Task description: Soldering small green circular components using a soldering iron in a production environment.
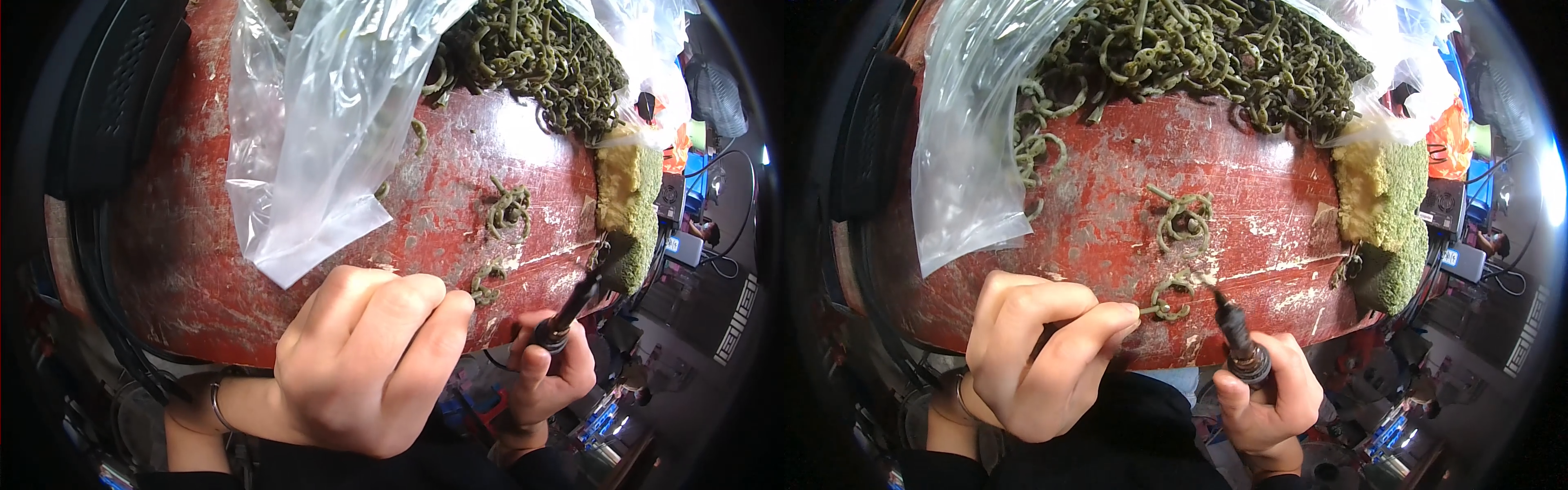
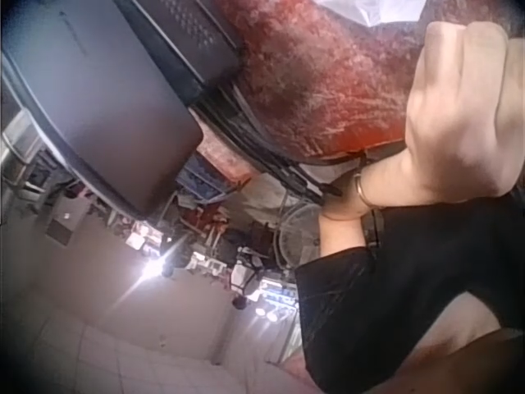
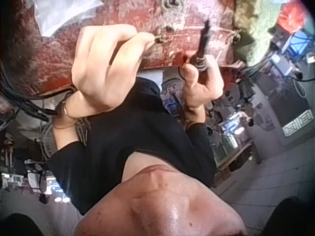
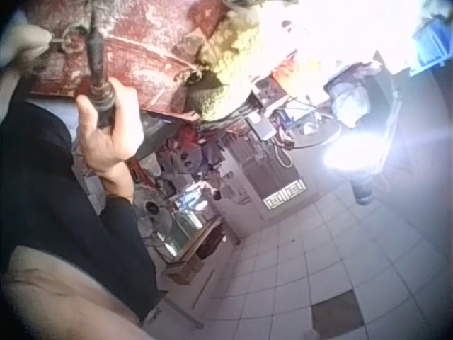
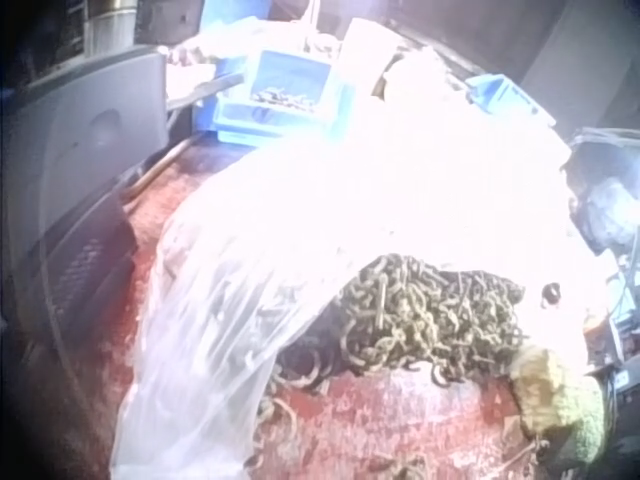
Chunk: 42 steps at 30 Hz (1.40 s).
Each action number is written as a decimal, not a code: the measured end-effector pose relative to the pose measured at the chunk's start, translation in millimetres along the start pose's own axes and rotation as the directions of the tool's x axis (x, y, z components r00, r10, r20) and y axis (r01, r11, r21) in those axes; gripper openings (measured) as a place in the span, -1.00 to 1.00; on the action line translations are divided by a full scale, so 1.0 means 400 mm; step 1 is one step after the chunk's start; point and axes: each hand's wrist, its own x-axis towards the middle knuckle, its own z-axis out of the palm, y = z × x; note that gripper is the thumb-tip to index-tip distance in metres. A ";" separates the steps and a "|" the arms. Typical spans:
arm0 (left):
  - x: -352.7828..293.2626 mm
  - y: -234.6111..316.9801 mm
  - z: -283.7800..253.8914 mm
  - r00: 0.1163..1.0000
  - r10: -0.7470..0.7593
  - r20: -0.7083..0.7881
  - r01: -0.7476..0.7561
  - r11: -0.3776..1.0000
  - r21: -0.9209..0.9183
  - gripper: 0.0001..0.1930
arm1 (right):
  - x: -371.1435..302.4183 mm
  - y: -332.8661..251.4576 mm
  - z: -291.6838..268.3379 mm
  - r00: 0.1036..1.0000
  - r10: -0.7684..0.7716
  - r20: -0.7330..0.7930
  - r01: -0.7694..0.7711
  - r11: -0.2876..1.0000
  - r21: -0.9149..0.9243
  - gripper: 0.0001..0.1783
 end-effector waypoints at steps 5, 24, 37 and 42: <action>-0.001 0.001 0.002 1.000 0.010 0.007 -0.010 1.000 0.019 -0.69 | 0.001 0.012 -0.026 0.978 -0.173 0.117 0.197 0.948 -0.250 -0.54; 0.003 0.005 -0.003 1.000 0.001 0.030 -0.002 0.999 0.037 -0.69 | 0.006 0.021 -0.051 0.957 -0.198 0.211 0.263 0.900 -0.348 -0.54; 0.006 0.005 -0.004 1.000 -0.006 0.026 0.005 0.999 0.044 -0.70 | 0.003 0.021 -0.059 0.989 0.062 0.131 -0.051 0.995 -0.084 -0.46; 0.006 0.008 0.002 1.000 -0.006 0.014 0.006 0.999 0.041 -0.69 | 0.041 -0.031 -0.039 0.960 0.235 0.154 -0.264 0.941 0.213 -0.62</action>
